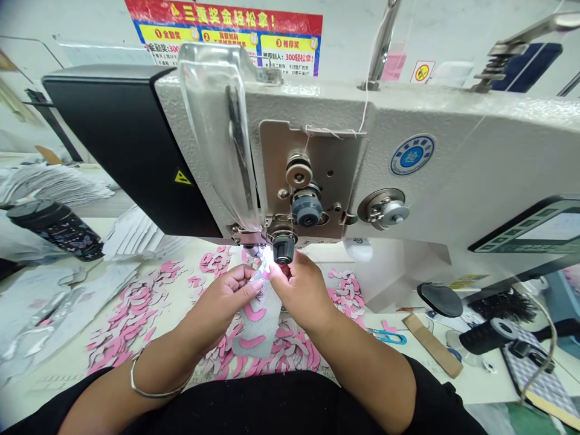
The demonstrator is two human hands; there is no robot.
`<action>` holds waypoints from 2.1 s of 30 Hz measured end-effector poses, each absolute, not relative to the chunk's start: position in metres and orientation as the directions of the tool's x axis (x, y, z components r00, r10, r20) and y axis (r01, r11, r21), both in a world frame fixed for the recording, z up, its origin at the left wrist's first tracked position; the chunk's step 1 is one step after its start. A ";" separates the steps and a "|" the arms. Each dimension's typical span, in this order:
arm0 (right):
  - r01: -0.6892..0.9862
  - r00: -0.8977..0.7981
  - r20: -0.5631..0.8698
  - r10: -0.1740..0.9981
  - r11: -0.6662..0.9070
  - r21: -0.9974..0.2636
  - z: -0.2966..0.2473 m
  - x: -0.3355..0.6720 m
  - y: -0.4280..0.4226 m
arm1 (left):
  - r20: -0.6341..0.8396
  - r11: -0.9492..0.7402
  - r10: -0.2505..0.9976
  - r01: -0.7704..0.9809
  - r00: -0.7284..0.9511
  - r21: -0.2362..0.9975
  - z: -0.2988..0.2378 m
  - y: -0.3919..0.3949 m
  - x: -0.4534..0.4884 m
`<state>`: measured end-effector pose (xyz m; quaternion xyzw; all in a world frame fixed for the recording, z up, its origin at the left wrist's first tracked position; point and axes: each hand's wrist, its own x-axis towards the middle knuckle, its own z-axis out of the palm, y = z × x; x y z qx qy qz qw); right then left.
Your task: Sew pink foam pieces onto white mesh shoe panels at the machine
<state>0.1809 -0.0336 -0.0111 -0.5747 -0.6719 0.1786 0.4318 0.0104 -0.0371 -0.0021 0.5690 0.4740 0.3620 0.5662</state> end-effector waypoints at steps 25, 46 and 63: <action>0.628 -0.562 0.703 0.436 0.778 0.020 -0.028 0.222 -0.017 | -0.211 0.199 0.853 0.075 0.478 0.977 0.001 0.018 -0.002; 0.610 -0.429 0.812 0.395 0.790 -0.062 -0.049 0.209 -0.016 | -0.185 0.214 0.926 -0.053 0.329 0.975 0.000 0.006 0.009; 0.685 -0.400 0.783 0.476 0.723 -0.089 -0.041 0.208 -0.015 | -0.264 0.332 0.879 -0.115 0.396 0.936 0.000 0.016 0.009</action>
